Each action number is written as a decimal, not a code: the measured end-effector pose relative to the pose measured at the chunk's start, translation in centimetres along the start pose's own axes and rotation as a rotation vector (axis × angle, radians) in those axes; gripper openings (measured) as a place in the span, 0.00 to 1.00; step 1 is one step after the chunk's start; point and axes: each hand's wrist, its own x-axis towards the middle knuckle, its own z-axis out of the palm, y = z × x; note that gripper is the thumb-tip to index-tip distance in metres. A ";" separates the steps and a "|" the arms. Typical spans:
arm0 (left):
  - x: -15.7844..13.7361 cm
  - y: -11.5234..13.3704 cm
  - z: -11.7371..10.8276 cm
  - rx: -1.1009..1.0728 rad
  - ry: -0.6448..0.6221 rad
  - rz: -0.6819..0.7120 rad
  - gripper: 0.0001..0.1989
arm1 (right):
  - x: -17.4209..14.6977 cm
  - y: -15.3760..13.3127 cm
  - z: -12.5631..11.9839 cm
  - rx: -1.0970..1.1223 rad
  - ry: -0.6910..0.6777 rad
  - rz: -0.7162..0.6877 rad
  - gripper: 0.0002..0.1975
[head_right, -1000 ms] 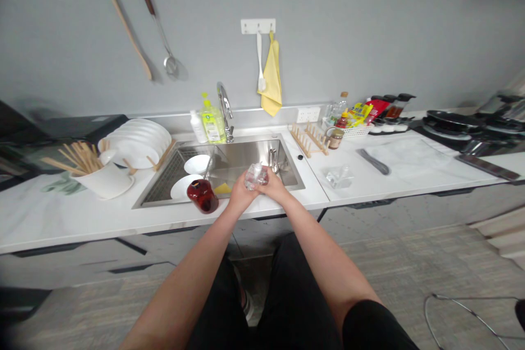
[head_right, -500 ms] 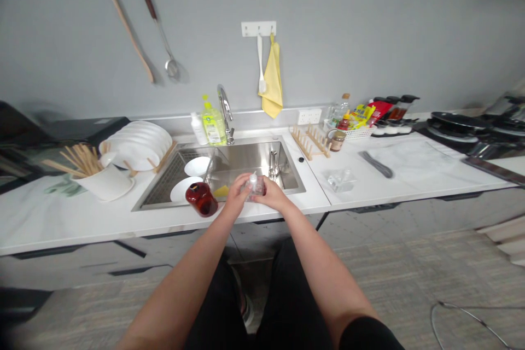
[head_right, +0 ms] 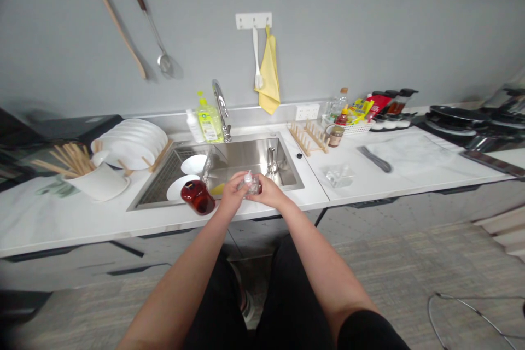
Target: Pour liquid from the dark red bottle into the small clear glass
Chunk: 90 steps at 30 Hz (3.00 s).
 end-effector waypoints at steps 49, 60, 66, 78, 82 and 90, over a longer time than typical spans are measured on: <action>-0.4 0.0 0.0 -0.076 0.003 -0.022 0.16 | -0.1 0.3 0.0 -0.015 -0.002 0.047 0.34; -0.4 0.1 0.0 -0.092 -0.007 -0.037 0.18 | -0.2 0.0 0.0 0.031 -0.002 0.038 0.35; -0.5 -0.7 0.5 -0.104 0.036 -0.057 0.20 | -0.1 0.2 0.0 0.016 -0.006 0.027 0.32; -0.3 -0.4 0.5 -0.093 0.045 -0.057 0.19 | -0.1 -0.2 -0.2 -0.017 -0.022 0.042 0.34; -0.5 -0.3 0.5 -0.084 0.046 -0.070 0.22 | -0.2 -0.2 -0.1 -0.019 -0.016 0.048 0.33; -0.4 0.2 0.0 -0.106 0.007 0.000 0.18 | -0.2 -0.2 -0.1 0.006 -0.016 0.059 0.35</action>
